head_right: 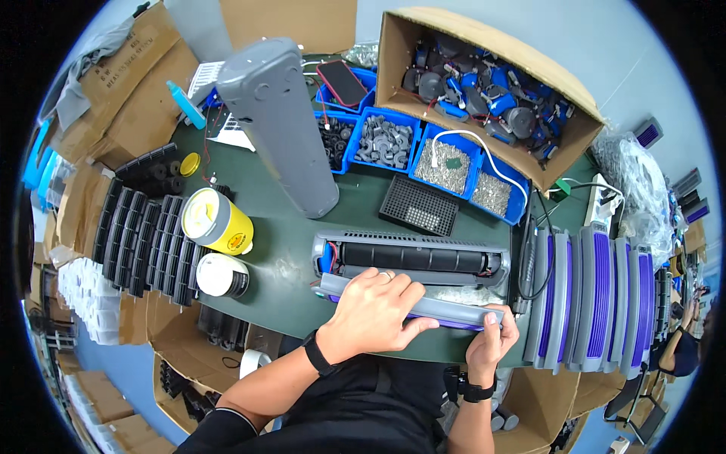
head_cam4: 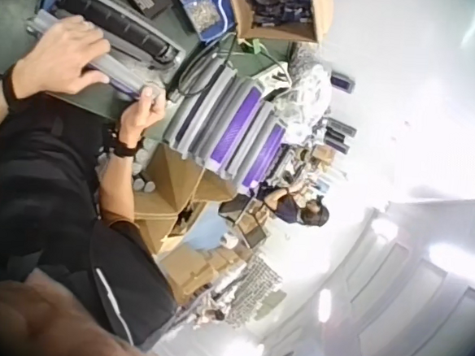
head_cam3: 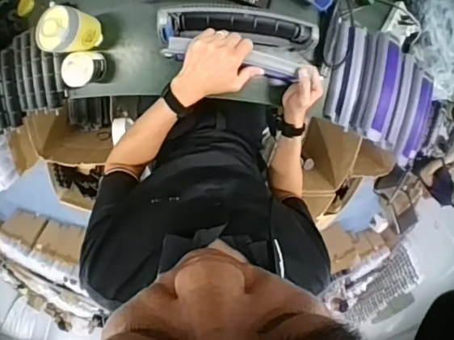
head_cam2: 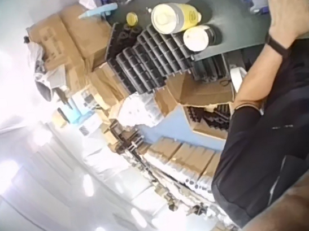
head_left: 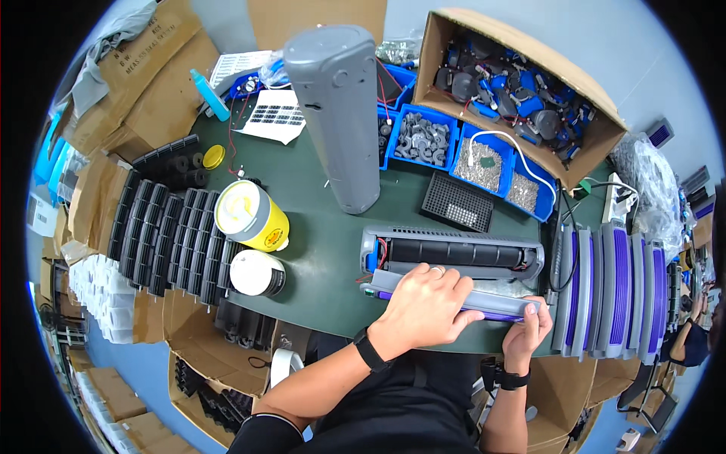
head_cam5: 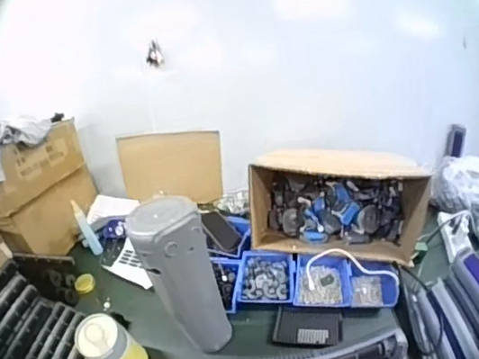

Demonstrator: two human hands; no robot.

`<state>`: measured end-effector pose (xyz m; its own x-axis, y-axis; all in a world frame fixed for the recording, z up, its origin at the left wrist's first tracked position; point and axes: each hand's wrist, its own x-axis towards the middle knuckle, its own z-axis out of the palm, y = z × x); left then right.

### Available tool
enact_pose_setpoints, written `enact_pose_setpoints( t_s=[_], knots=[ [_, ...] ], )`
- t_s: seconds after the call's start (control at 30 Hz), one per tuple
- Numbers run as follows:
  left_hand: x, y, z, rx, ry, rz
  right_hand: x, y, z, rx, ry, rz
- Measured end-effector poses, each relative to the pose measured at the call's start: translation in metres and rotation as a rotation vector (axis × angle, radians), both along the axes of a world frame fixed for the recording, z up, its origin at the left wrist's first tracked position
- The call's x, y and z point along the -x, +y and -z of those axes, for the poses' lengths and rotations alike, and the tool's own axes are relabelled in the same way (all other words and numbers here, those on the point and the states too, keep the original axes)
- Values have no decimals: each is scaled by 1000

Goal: The person assembles a grey and purple electronic device, likely a mosquito killer lamp, at a workbench. They use a power drill to secure screws, connect internal wires, and fit the casing components together. The process is repeated for a second unit.

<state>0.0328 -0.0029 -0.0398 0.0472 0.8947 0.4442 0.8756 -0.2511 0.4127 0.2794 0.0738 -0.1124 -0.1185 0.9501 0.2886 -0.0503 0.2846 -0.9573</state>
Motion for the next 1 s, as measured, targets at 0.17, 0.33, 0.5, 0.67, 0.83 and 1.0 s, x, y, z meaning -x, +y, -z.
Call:
enact_pose_setpoints(
  t_s=[0.17, 0.33, 0.5, 0.67, 0.83, 1.0],
  knots=[
    [16, 10, -25, 76, -176, -15, -4, -36, -9, -257, 86, 275],
    [23, 1, -88, 353, -514, 40, 71, -82, -55, 258, 392, -252],
    [31, -15, -109, 179, -480, 60, 119, -95, -52, 330, 372, -407],
    [63, -5, -148, 279, -323, 475, 2, -85, -135, 348, 367, -162],
    [-32, 47, -84, 327, 134, 731, -74, -74, -192, 393, 351, -85],
    [-96, 88, -54, 398, 59, 923, -149, -49, -221, 355, 202, 28]
  ],
)
